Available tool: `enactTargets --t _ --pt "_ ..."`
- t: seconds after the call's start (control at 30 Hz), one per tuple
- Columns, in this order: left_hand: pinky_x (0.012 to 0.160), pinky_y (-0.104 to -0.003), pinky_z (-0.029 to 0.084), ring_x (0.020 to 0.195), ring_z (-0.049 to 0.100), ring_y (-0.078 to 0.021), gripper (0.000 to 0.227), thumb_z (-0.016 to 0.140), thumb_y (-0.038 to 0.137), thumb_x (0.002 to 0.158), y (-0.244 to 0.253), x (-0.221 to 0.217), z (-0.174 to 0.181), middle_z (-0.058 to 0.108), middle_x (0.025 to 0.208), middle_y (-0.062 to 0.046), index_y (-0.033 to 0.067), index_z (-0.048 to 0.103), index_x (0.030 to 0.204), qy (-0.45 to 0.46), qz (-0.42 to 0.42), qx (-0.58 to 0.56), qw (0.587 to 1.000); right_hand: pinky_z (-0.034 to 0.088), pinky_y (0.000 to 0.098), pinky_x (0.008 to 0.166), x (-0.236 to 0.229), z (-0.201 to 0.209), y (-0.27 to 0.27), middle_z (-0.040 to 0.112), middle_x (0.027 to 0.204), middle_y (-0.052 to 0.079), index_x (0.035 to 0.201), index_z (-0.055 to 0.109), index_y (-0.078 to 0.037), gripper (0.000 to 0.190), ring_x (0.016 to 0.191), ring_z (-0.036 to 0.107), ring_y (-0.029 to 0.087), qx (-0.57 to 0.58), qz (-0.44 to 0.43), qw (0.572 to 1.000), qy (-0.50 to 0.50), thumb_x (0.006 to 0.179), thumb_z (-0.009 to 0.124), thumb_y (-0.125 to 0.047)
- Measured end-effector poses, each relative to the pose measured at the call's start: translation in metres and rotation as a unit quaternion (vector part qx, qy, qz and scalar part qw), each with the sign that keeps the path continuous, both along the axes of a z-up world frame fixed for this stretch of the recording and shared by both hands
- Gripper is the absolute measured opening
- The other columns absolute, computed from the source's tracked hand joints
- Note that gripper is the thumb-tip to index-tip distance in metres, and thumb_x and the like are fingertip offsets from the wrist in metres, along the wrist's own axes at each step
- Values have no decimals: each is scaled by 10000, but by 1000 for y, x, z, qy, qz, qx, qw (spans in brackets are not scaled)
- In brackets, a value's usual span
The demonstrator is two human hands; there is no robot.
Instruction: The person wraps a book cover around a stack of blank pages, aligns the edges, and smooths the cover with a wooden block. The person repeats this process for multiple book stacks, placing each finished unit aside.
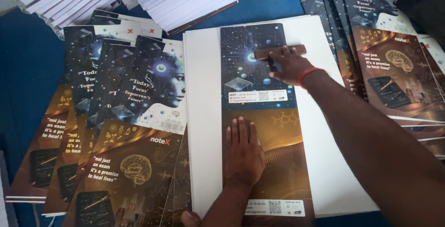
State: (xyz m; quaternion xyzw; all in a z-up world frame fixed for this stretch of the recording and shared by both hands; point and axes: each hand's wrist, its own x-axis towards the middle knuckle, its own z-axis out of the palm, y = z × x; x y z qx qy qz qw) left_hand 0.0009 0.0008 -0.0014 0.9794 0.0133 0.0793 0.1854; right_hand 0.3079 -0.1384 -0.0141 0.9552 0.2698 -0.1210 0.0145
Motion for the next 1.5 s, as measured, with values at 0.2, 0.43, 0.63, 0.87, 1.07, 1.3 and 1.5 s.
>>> enactTargets --t 0.2,0.43,0.63,0.87,1.07,1.3,1.5 --pt "1219 -544 186 1490 266 -455 653 577 227 889 1 -2 -3 325 1559 -319 -39 433 1469 -12 0 10 1000 310 533 1205 8 -1 0 210 1672 194 1610 306 -286 833 1543 198 422 0 1 1000 -8 905 630 -589" --pt "1218 -548 172 1487 254 -463 630 557 227 897 -1 3 -3 323 1554 -323 -39 439 1456 18 -1 9 1000 307 547 1208 18 -1 5 228 1660 207 1619 296 -285 833 1540 209 432 -14 2 1000 -11 922 607 -618" --pt "1230 -544 179 1493 270 -461 626 548 223 902 0 0 -2 338 1559 -325 -48 449 1457 -3 2 3 1000 307 548 1211 26 -5 6 218 1673 197 1617 307 -291 837 1537 217 434 -10 2 1000 -24 910 613 -617" --pt "1227 -552 180 1490 265 -473 634 560 210 885 2 0 -4 333 1555 -334 -59 454 1448 -20 -3 -15 1000 291 558 1209 33 -6 10 189 1679 177 1620 273 -314 816 1546 184 416 -26 -5 999 -22 932 567 -641" --pt "1224 -550 179 1486 264 -478 644 562 202 879 1 0 -5 328 1550 -342 -68 444 1451 -13 -6 -15 1000 304 555 1210 37 -5 10 174 1693 176 1634 243 -339 808 1551 186 414 -35 -10 999 -25 946 556 -623" --pt "1237 -545 171 1500 251 -473 638 570 202 896 1 0 -6 315 1565 -334 -63 433 1460 -11 -7 -18 1000 287 558 1213 43 -5 10 145 1703 143 1623 240 -355 785 1564 155 383 -20 -21 999 -18 949 565 -593" --pt "1231 -547 151 1495 239 -471 673 578 208 875 2 1 -5 303 1566 -339 -65 419 1469 2 -10 -19 1000 283 567 1206 47 -6 12 160 1701 145 1622 241 -326 788 1557 164 390 -6 -29 999 -20 951 576 -568"
